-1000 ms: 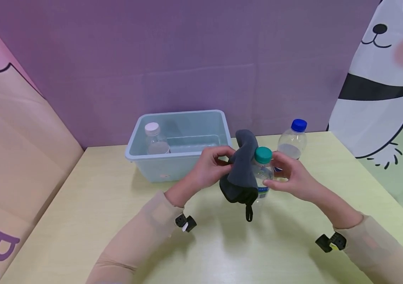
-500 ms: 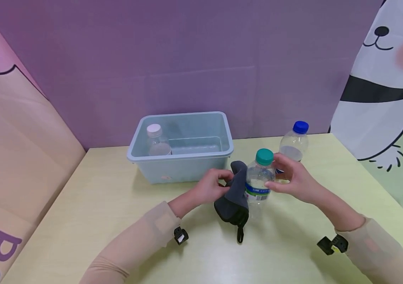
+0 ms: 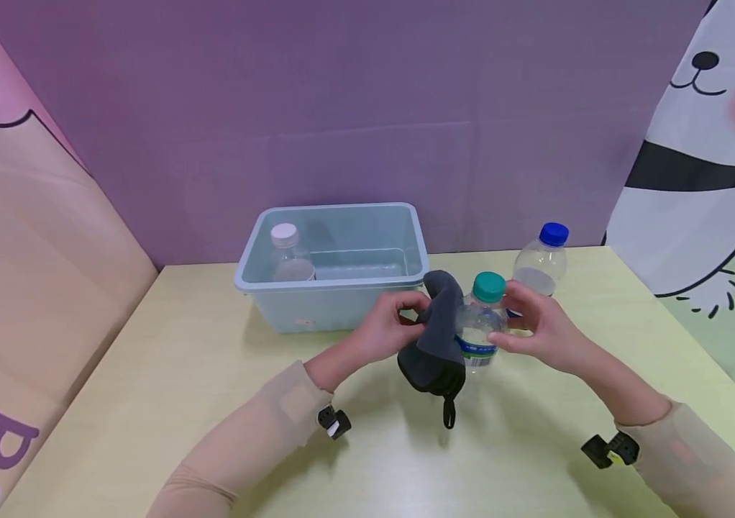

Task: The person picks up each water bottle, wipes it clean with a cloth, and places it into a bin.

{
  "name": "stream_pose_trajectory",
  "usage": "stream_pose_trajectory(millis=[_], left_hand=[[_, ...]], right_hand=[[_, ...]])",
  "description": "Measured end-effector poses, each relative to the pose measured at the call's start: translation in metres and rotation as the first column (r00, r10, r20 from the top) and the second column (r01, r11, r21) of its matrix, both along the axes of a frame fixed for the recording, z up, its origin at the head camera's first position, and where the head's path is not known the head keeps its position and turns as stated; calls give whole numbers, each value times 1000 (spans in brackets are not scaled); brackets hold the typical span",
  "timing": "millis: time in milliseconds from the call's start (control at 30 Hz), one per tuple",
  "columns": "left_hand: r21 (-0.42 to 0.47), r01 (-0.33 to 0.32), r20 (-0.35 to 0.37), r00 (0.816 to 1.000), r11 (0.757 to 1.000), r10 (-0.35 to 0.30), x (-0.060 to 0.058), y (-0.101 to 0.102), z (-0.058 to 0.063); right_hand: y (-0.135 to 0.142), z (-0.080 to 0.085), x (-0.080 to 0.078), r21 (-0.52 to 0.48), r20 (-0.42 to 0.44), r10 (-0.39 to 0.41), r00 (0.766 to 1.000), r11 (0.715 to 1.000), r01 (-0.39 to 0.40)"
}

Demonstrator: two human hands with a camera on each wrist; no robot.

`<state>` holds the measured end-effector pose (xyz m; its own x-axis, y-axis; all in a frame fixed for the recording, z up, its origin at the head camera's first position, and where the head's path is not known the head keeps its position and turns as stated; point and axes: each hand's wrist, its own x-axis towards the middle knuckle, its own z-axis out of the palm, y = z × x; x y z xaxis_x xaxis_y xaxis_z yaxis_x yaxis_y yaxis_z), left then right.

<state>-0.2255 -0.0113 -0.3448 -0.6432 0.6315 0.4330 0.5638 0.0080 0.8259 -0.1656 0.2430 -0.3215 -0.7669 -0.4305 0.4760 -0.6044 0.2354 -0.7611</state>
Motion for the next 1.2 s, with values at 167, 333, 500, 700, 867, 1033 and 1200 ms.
stream_pose_trajectory(millis=[167, 333, 500, 700, 867, 1033, 1200], left_hand=[[38, -4, 2, 1000, 999, 4, 0, 3, 19], [96, 34, -42, 999, 995, -30, 1, 3, 31], [112, 39, -56, 998, 993, -33, 3, 0, 35], [97, 14, -50, 999, 995, -10, 3, -5, 34], [57, 0, -25, 1000, 998, 1, 4, -5, 30], [30, -15, -6, 1000, 999, 16, 4, -1, 21], [16, -34, -20, 999, 999, 34, 3, 1, 7]], right_hand=[[1, 0, 0, -4, 9, -3, 1000, 1000, 3], [1, -1, -1, -3, -6, 11, 1000, 1000, -11], [0, -1, -3, -14, -12, 35, 999, 999, -35], [0, 1, -2, 16, 21, 6, 1000, 1000, -6], [1, 1, 0, 27, 23, -10, 1000, 1000, 9], [1, 0, -1, -2, 12, 14, 1000, 1000, -14], [2, -1, -2, -20, 16, 23, 1000, 1000, -23]])
